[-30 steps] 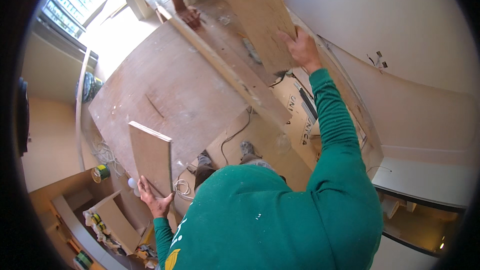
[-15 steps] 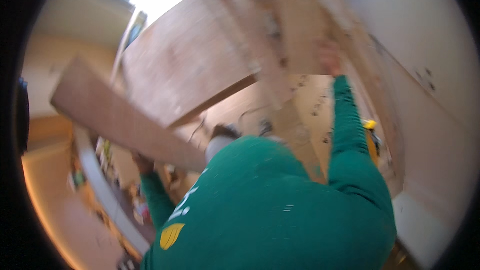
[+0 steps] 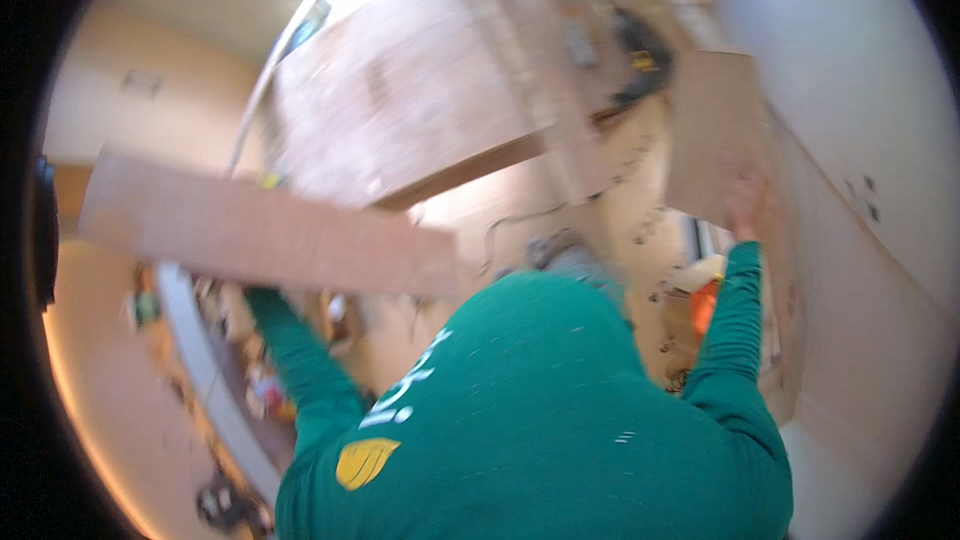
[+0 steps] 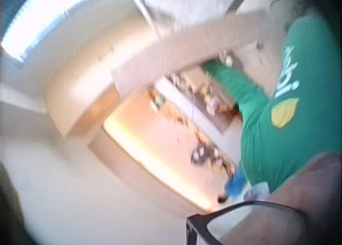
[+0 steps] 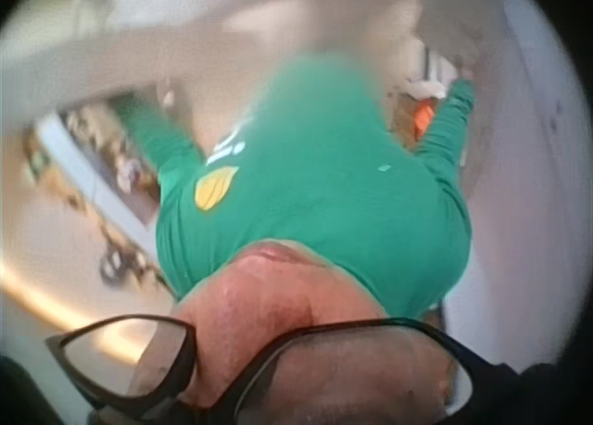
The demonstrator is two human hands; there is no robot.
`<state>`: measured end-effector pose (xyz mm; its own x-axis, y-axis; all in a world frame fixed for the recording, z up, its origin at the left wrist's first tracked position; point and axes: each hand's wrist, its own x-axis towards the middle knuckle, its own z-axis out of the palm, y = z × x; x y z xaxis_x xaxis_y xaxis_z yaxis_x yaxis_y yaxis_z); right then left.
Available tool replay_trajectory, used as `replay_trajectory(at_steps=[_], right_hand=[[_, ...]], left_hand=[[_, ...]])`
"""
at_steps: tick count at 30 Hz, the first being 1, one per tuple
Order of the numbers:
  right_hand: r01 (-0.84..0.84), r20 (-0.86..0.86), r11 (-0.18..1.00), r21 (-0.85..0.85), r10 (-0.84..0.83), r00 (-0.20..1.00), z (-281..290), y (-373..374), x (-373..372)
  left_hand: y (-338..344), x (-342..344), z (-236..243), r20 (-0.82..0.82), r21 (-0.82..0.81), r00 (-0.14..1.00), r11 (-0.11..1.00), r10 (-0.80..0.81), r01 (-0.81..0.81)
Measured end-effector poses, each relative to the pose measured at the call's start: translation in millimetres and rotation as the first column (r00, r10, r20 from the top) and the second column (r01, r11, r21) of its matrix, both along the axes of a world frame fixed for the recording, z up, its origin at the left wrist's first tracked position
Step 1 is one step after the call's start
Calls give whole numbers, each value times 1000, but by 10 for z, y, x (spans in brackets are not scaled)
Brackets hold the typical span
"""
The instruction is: The person uses a power drill to fasten a wooden strip to a large board, then lifts and positions a long wooden trim piece against the ceiling near a window. The person aligns the trim and appears to secure it in place.
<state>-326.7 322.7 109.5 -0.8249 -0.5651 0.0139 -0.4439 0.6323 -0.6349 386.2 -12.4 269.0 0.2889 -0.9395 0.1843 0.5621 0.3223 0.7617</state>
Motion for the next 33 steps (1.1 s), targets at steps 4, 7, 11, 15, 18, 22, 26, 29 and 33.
replay_trajectory(at_steps=[4, 7, 11, 15, 18, 22, 26, 29, 33], right_hand=[[74, -31, 988, -137, -79, 996, 347, -499, -49], [-74, -257, 970, -230, 13, 966, 429, -958, -668], [-145, -120, 978, -152, 128, 985, 415, -1808, -1571], [-291, 102, 939, -183, 313, 944, 270, -2857, -1772], [-407, 181, 832, -376, 497, 849, 1, -3728, -1640], [-584, 218, 785, -204, 618, 755, -184, -4719, -1342], [-681, -30, 732, 29, 681, 731, -236, -5077, -1236], [-705, -504, 708, -52, 591, 630, -89, -4879, -816], [-952, -156, 125, -279, 972, 174, 513, -3604, 1072]], left_hand=[[293, 14, -76, 124, 57, 985, 990, 121, -129], [468, -114, -128, 205, 78, 950, 964, 234, -254], [738, -396, -131, 320, 120, 865, 890, 386, -441], [1262, -594, 20, 399, 117, 736, 766, 547, -632], [1695, -742, 159, 427, 120, 649, 672, 629, -731], [2307, -938, 383, 447, 102, 522, 539, 726, -836], [2821, -1093, 414, 415, 97, 437, 438, 798, -893], [3073, -1140, 508, 394, 93, 401, 398, 827, -913], [2823, -1382, 708, 364, 139, 400, 375, 841, -916]])
